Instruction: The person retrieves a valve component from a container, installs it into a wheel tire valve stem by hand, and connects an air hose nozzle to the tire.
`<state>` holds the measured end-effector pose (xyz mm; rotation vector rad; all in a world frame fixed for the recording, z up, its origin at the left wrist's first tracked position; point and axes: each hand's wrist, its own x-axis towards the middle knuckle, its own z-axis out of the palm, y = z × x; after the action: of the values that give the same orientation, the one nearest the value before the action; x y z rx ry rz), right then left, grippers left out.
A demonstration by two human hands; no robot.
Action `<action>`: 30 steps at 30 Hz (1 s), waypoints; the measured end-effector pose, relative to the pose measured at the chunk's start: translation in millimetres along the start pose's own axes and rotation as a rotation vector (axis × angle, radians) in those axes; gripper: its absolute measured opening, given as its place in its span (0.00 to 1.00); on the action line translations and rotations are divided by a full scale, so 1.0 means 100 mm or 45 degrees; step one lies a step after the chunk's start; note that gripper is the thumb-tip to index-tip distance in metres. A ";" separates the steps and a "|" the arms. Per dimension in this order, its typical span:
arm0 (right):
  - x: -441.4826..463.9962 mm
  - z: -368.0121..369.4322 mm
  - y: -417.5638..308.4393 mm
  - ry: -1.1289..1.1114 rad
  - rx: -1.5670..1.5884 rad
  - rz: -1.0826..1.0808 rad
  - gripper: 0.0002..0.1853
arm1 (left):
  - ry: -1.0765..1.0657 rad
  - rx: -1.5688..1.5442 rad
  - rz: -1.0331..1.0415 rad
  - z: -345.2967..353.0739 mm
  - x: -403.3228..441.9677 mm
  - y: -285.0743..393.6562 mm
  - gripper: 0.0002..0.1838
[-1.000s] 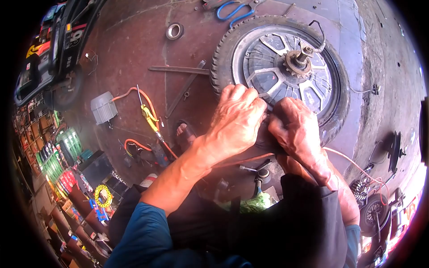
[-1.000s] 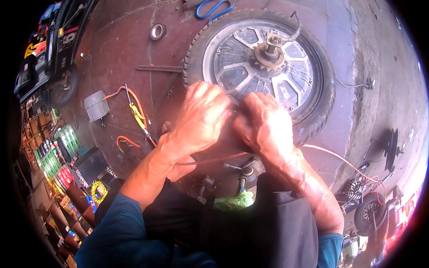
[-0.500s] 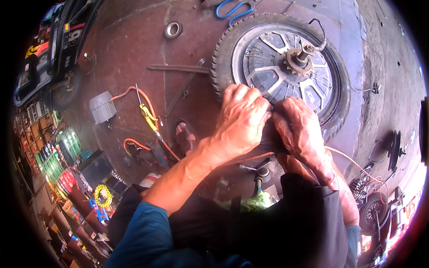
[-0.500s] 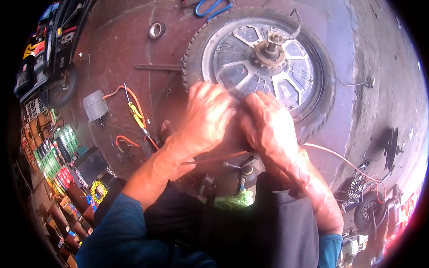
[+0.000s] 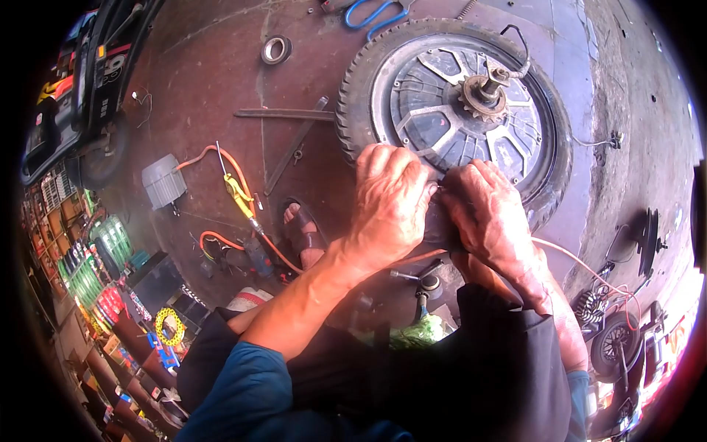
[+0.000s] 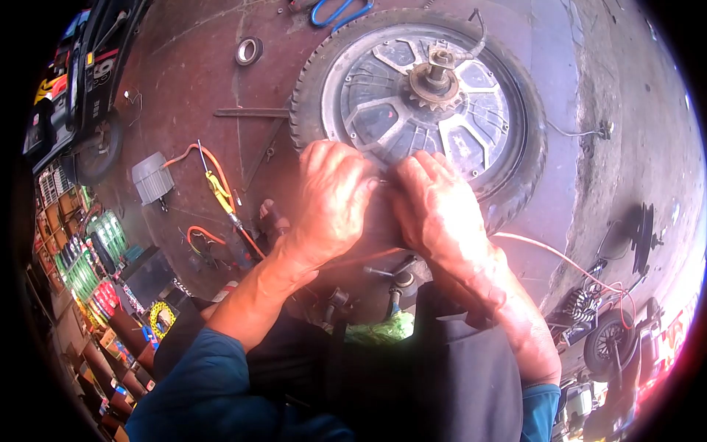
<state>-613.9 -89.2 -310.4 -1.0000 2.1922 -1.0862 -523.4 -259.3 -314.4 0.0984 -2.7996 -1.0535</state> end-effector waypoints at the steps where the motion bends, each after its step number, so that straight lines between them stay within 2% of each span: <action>1: 0.00 0.01 0.00 0.013 -0.019 -0.020 0.09 | 0.009 -0.009 0.001 0.00 -0.01 0.00 0.10; 14: 0.02 0.05 0.03 0.072 -0.056 -0.115 0.07 | 0.007 0.007 -0.014 0.04 -0.01 0.02 0.08; 23: 0.01 0.02 0.02 0.048 -0.055 -0.087 0.11 | 0.120 -0.043 -0.012 0.08 -0.03 0.02 0.08; 26: 0.00 0.02 0.00 0.030 -0.086 -0.061 0.12 | 0.183 -0.077 -0.117 0.07 -0.01 0.04 0.07; 30: -0.03 0.02 0.01 0.019 -0.074 -0.053 0.12 | 0.176 -0.016 -0.116 0.08 -0.05 0.16 0.08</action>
<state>-610.8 -87.3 -312.0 -1.0701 2.2360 -1.0569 -520.1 -241.2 -310.1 0.2886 -2.6866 -1.0407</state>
